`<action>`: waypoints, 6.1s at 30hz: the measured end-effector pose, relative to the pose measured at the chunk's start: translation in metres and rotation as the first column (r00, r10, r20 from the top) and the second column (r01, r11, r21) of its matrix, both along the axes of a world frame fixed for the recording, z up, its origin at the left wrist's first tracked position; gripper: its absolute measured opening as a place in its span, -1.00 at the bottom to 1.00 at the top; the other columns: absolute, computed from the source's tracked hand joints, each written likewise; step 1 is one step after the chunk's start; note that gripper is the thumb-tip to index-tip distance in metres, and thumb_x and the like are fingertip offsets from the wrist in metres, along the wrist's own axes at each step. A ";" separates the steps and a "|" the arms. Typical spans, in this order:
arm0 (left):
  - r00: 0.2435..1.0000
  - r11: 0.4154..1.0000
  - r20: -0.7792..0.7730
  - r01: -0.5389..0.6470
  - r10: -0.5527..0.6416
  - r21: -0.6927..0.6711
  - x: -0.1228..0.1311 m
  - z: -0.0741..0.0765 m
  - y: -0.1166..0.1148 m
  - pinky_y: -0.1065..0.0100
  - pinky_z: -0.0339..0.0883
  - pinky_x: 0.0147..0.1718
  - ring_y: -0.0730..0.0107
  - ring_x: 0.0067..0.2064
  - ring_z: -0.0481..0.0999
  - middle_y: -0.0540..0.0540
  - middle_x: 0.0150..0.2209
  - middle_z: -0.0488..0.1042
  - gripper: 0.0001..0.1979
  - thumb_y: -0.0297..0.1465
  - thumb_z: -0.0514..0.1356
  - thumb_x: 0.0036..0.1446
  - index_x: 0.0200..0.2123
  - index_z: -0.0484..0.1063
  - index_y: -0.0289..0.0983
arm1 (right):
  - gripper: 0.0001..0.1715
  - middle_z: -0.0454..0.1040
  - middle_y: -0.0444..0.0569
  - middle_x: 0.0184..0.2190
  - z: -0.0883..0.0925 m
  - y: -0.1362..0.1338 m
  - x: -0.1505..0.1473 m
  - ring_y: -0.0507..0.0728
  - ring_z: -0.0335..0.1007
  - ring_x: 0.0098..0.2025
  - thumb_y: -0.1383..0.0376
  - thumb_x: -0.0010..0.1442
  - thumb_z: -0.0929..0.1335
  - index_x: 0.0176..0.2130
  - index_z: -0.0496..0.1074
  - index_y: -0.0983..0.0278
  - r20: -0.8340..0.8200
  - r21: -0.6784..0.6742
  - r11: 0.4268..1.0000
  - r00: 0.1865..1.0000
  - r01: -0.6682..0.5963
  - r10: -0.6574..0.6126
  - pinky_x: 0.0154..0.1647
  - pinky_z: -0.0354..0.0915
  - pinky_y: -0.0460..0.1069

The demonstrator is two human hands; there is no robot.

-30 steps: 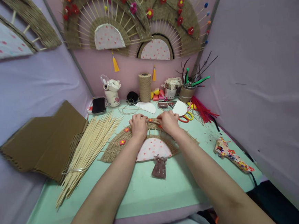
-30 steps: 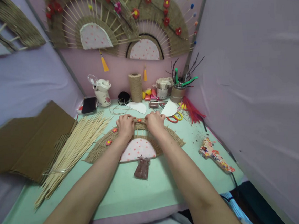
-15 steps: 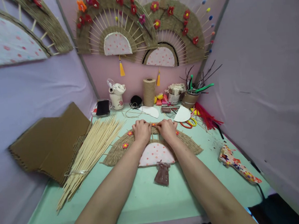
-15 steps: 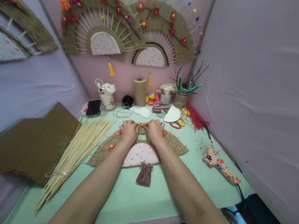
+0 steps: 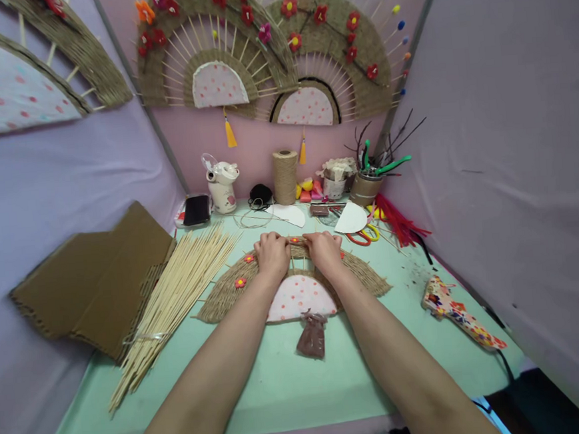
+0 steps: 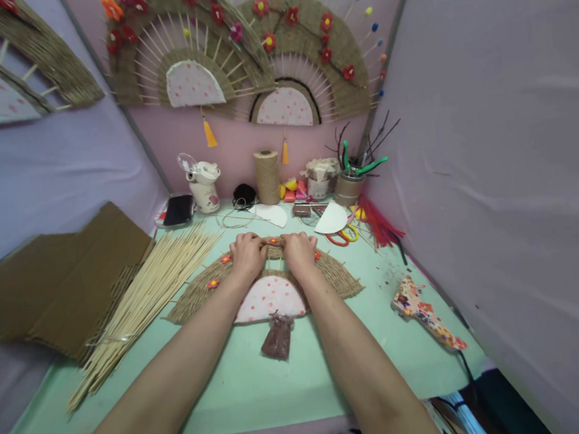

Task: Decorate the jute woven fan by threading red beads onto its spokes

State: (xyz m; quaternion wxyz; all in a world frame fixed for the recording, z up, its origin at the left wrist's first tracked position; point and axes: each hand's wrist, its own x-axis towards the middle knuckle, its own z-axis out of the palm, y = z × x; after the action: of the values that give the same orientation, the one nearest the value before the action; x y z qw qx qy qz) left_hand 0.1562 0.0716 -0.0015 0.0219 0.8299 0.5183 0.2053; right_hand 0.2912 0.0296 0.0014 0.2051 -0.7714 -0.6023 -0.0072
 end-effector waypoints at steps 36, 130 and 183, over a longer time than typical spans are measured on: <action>0.999 0.999 0.036 0.024 -0.022 -0.048 0.002 -0.004 0.002 0.12 0.12 -0.07 0.08 0.04 0.27 -0.18 -0.05 0.48 -0.77 -0.40 0.10 0.20 -0.17 0.55 -0.20 | -0.63 0.43 0.06 -0.06 -0.001 -0.011 -0.009 0.24 0.12 0.01 0.28 0.28 0.23 -0.01 0.51 0.06 0.115 -0.021 0.992 0.985 -0.127 0.129 -0.08 -0.02 0.11; -0.362 0.649 0.592 0.655 0.720 -0.387 -0.024 0.012 -0.011 0.52 0.40 -0.44 0.60 -0.52 0.45 0.02 -0.51 0.44 -0.82 -0.66 0.18 0.02 -0.34 0.42 -0.30 | -0.52 0.53 0.01 -0.07 0.000 -0.009 -0.004 0.17 0.19 0.07 0.45 0.19 0.20 0.04 0.41 0.18 -0.063 0.168 0.954 0.963 -0.248 0.262 0.04 -0.08 0.10; -0.406 0.643 0.530 0.650 0.745 -0.405 -0.023 0.015 -0.012 0.57 0.36 -0.47 0.58 -0.50 0.45 0.00 -0.53 0.43 -0.82 -0.69 0.14 0.07 -0.38 0.44 -0.33 | -0.68 0.55 0.07 -0.14 -0.010 -0.006 -0.002 0.17 0.28 0.04 0.39 0.23 0.21 -0.08 0.43 0.22 0.005 0.105 0.972 0.977 -0.212 0.213 -0.01 -0.07 0.10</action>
State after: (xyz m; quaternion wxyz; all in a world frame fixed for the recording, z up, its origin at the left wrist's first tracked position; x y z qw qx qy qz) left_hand 0.1327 0.0598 0.0131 0.7731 0.0751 0.3051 0.5509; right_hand 0.2889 0.0234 -0.0084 0.2469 -0.6907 -0.6795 -0.0147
